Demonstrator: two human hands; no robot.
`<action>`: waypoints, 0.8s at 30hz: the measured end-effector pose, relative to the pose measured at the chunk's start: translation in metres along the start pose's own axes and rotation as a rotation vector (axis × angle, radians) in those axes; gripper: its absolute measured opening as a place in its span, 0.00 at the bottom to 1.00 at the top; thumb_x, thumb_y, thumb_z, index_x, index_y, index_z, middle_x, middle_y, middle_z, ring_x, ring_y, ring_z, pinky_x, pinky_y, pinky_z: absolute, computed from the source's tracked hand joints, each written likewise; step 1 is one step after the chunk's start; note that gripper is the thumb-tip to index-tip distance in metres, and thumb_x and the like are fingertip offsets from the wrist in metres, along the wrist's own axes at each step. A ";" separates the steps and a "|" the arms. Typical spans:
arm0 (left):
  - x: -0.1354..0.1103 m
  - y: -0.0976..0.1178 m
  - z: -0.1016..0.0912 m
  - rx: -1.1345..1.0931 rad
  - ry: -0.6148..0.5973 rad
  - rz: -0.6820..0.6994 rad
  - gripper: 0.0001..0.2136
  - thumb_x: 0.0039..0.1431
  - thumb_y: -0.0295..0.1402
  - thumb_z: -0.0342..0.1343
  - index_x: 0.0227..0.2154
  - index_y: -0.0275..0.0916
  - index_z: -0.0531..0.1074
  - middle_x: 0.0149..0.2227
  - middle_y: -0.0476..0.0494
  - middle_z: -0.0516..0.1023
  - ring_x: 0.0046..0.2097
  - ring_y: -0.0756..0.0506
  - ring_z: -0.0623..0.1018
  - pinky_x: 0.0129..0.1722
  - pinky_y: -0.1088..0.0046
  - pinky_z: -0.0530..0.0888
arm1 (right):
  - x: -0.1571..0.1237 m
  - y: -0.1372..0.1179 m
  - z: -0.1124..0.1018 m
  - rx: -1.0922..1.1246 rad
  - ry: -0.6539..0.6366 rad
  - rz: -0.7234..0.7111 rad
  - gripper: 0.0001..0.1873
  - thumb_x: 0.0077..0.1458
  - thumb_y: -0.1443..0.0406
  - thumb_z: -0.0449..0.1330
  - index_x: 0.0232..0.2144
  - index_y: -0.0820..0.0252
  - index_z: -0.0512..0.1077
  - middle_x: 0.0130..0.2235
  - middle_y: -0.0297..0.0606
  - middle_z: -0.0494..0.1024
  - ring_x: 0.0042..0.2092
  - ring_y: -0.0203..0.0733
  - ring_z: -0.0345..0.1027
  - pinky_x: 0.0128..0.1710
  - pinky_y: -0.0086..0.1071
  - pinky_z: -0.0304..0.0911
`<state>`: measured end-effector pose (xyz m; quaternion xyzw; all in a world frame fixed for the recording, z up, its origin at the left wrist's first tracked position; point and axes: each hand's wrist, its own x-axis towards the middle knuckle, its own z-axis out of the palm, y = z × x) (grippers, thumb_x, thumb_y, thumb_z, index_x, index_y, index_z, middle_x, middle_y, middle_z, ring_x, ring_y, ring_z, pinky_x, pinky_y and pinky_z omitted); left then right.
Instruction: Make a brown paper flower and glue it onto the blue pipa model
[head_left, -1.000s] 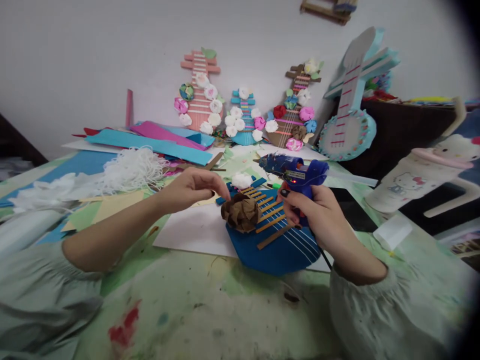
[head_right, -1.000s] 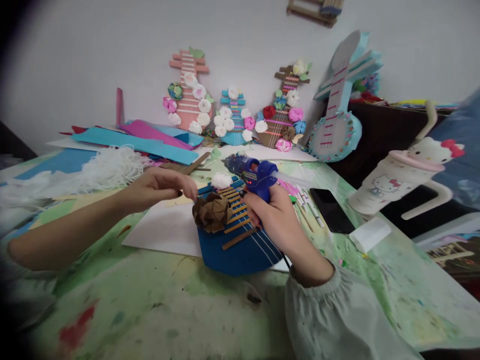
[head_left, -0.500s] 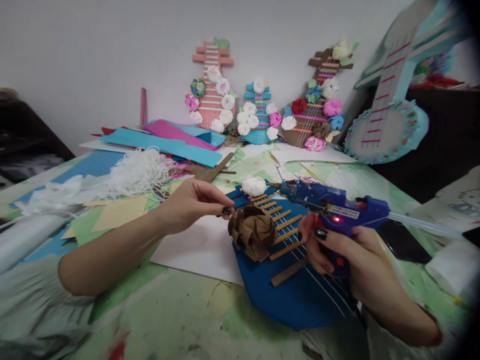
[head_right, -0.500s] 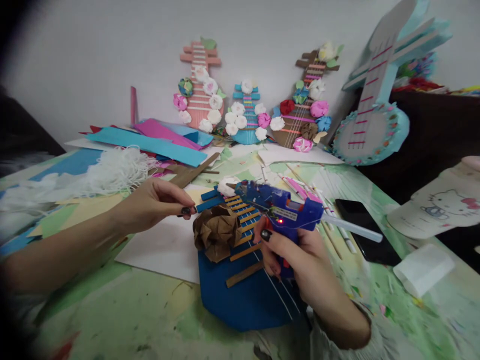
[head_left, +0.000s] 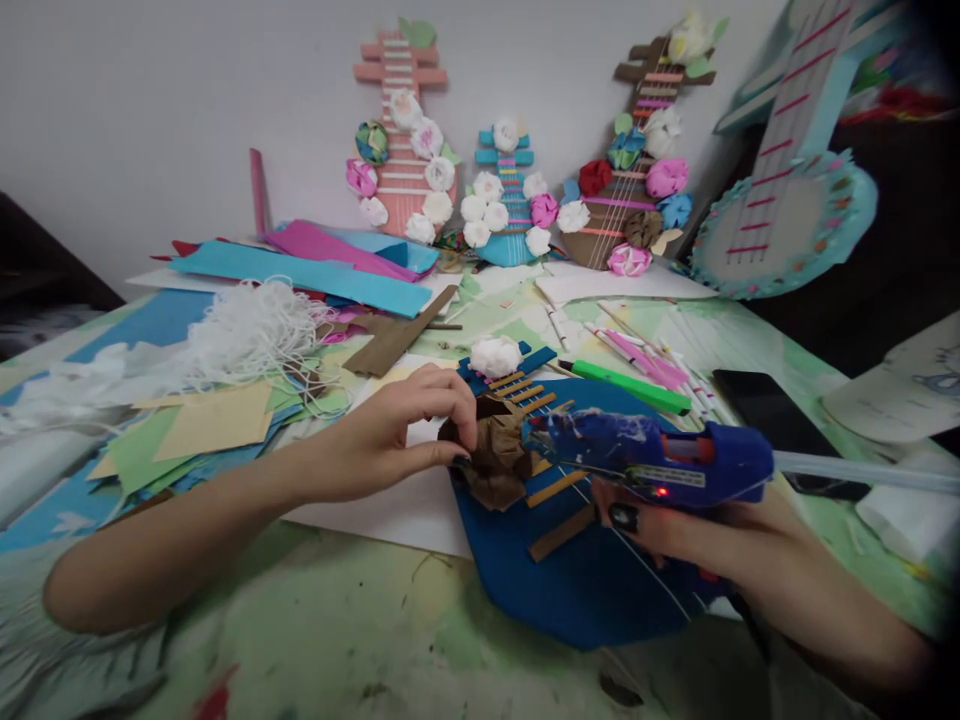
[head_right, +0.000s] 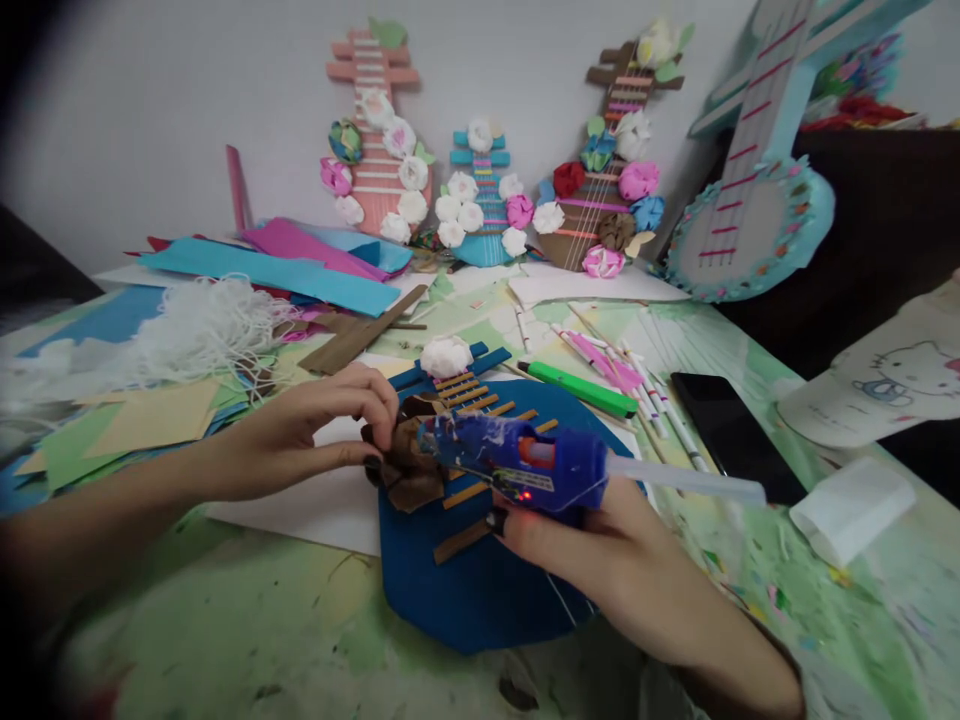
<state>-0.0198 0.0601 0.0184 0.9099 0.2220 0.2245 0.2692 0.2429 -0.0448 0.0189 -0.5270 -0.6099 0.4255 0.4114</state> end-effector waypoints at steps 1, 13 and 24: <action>0.000 -0.002 0.000 -0.024 0.002 -0.020 0.04 0.59 0.30 0.53 0.30 0.38 0.71 0.34 0.45 0.73 0.40 0.48 0.71 0.43 0.71 0.68 | 0.000 0.000 0.000 -0.035 -0.026 -0.028 0.14 0.48 0.56 0.65 0.38 0.50 0.78 0.36 0.36 0.80 0.37 0.46 0.74 0.34 0.34 0.74; 0.002 -0.015 0.006 -0.340 0.143 -0.112 0.04 0.56 0.28 0.57 0.27 0.36 0.72 0.30 0.45 0.73 0.34 0.50 0.72 0.33 0.73 0.72 | 0.001 0.004 0.007 -0.174 -0.169 -0.109 0.10 0.55 0.58 0.60 0.35 0.52 0.79 0.40 0.35 0.79 0.42 0.46 0.73 0.43 0.35 0.71; 0.002 -0.018 0.004 -0.368 0.158 -0.025 0.07 0.55 0.33 0.59 0.23 0.40 0.76 0.28 0.44 0.74 0.35 0.48 0.73 0.37 0.69 0.72 | 0.002 0.005 0.009 -0.256 -0.210 -0.110 0.12 0.56 0.57 0.57 0.33 0.52 0.79 0.37 0.34 0.80 0.38 0.44 0.73 0.40 0.34 0.71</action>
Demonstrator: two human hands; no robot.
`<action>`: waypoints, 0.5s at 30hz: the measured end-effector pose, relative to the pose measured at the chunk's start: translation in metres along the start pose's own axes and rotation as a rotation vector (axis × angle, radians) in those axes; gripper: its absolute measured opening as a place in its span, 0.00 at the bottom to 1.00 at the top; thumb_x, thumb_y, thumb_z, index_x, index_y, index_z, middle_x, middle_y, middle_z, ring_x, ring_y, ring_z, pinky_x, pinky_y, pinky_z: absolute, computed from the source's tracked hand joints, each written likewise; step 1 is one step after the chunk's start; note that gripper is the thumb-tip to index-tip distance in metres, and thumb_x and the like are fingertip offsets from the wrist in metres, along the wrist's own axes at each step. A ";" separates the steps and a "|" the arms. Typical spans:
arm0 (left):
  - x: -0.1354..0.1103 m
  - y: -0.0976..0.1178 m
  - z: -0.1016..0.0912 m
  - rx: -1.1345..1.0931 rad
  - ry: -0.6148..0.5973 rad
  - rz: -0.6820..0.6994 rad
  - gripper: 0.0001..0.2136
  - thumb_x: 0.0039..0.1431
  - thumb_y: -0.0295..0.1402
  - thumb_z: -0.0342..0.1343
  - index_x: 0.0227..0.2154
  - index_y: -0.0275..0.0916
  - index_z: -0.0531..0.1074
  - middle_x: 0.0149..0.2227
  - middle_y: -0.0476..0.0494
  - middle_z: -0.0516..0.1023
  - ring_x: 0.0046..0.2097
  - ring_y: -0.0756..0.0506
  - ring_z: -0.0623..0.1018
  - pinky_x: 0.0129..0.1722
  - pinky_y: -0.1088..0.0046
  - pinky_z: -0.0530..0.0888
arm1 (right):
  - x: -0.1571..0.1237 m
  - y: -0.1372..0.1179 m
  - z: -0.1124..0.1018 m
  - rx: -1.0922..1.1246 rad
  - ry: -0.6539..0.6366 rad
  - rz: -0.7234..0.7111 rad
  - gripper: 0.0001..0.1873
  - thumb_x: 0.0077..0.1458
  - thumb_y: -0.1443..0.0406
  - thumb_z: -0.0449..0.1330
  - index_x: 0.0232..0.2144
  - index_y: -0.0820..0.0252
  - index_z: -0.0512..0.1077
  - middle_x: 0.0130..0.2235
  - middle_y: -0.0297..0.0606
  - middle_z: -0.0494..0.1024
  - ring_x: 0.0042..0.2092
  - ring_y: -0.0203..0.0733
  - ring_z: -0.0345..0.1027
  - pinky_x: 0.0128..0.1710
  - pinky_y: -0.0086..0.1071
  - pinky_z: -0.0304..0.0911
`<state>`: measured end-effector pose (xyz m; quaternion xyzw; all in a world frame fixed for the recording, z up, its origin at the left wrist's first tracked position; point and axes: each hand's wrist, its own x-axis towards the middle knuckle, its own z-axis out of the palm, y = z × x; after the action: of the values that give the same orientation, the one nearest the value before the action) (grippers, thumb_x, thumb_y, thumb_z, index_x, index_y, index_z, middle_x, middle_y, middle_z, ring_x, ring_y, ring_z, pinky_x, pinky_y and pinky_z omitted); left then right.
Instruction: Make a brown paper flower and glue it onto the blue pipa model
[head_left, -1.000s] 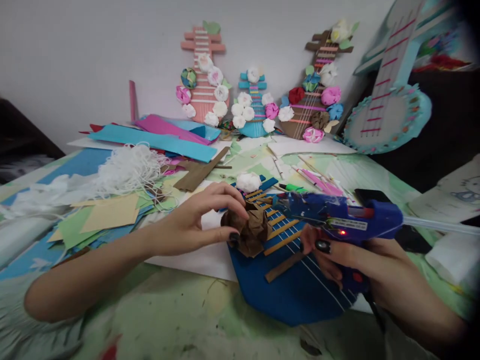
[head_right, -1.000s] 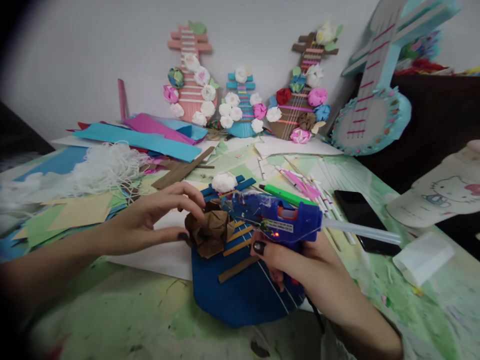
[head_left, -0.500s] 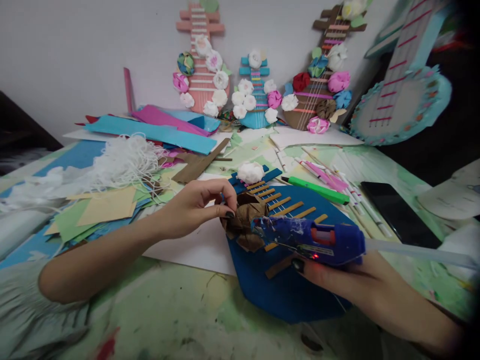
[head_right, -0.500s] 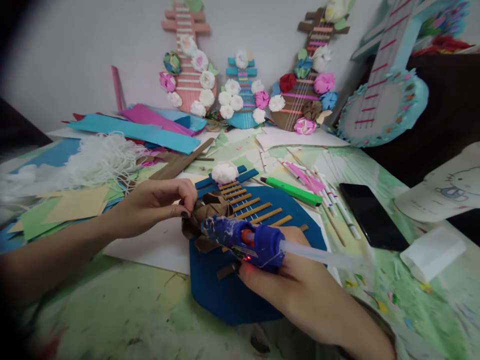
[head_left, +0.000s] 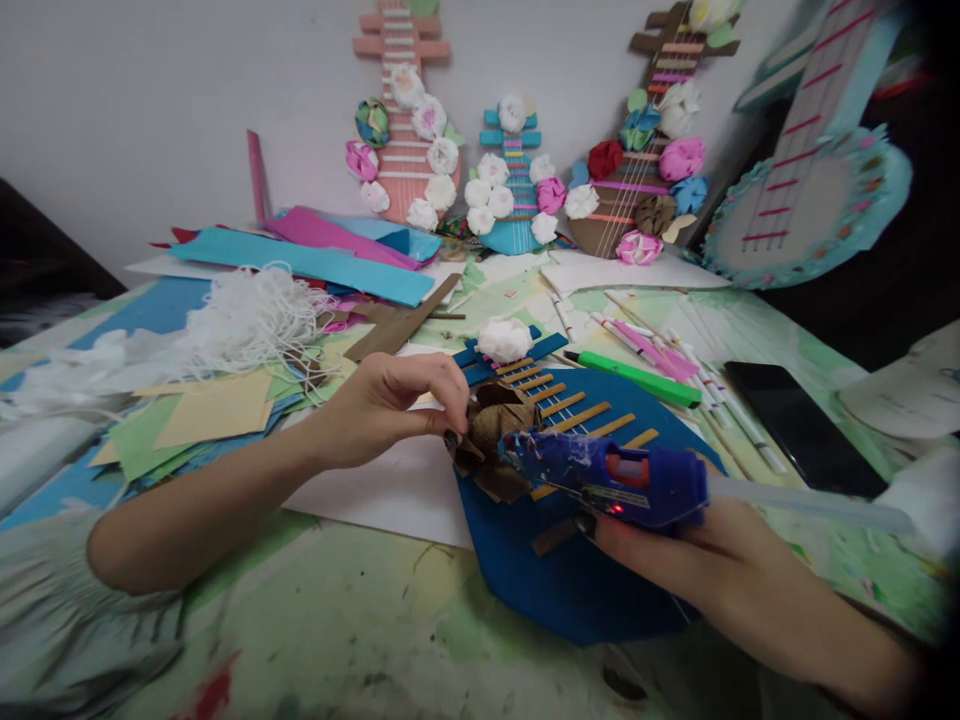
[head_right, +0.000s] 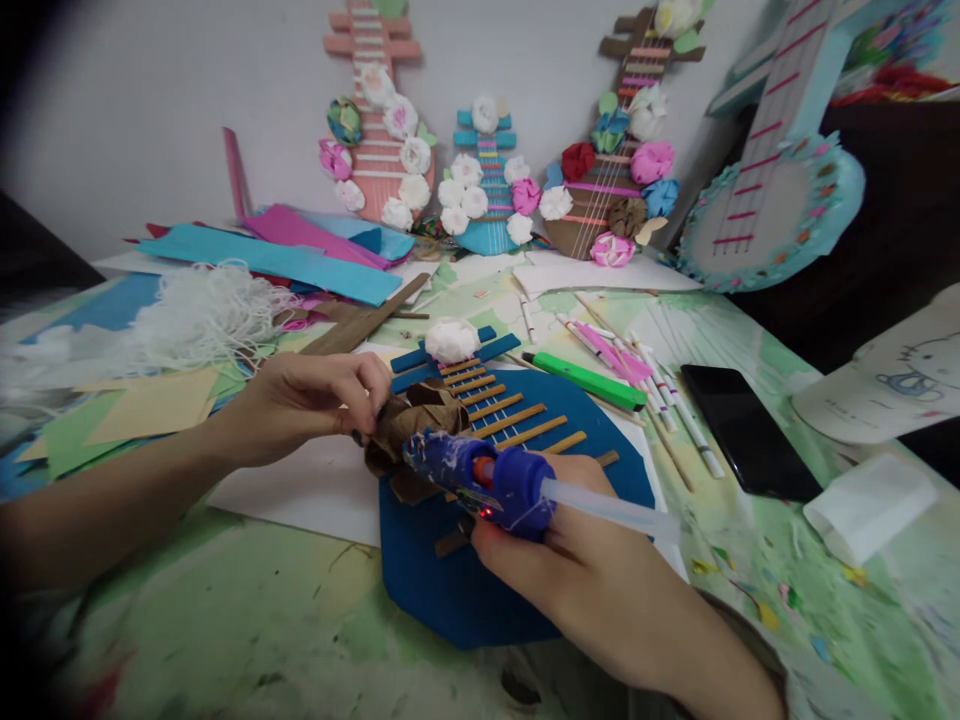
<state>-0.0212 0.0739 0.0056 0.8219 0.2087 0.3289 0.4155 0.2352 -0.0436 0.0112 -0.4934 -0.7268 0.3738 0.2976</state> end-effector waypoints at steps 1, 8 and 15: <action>0.000 -0.001 -0.001 -0.002 -0.002 0.004 0.07 0.55 0.32 0.60 0.23 0.40 0.77 0.29 0.44 0.74 0.35 0.48 0.73 0.38 0.70 0.72 | -0.002 0.002 0.001 -0.017 -0.008 0.026 0.12 0.57 0.56 0.56 0.34 0.51 0.79 0.40 0.34 0.80 0.39 0.45 0.73 0.40 0.34 0.71; -0.002 -0.005 -0.004 0.000 -0.031 -0.006 0.07 0.53 0.37 0.61 0.23 0.43 0.79 0.29 0.44 0.75 0.34 0.48 0.73 0.39 0.68 0.73 | -0.008 0.007 0.002 -0.082 0.008 0.120 0.15 0.56 0.51 0.56 0.37 0.49 0.78 0.46 0.35 0.77 0.45 0.50 0.71 0.48 0.43 0.68; -0.002 -0.003 -0.003 -0.004 -0.029 0.014 0.08 0.54 0.36 0.61 0.23 0.42 0.79 0.29 0.44 0.75 0.33 0.48 0.73 0.38 0.69 0.72 | -0.006 0.007 0.002 -0.154 0.023 0.106 0.16 0.57 0.50 0.54 0.39 0.45 0.77 0.49 0.34 0.76 0.47 0.50 0.70 0.53 0.47 0.64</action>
<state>-0.0247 0.0766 0.0036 0.8271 0.1964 0.3204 0.4180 0.2388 -0.0485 0.0037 -0.5570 -0.7226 0.3264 0.2471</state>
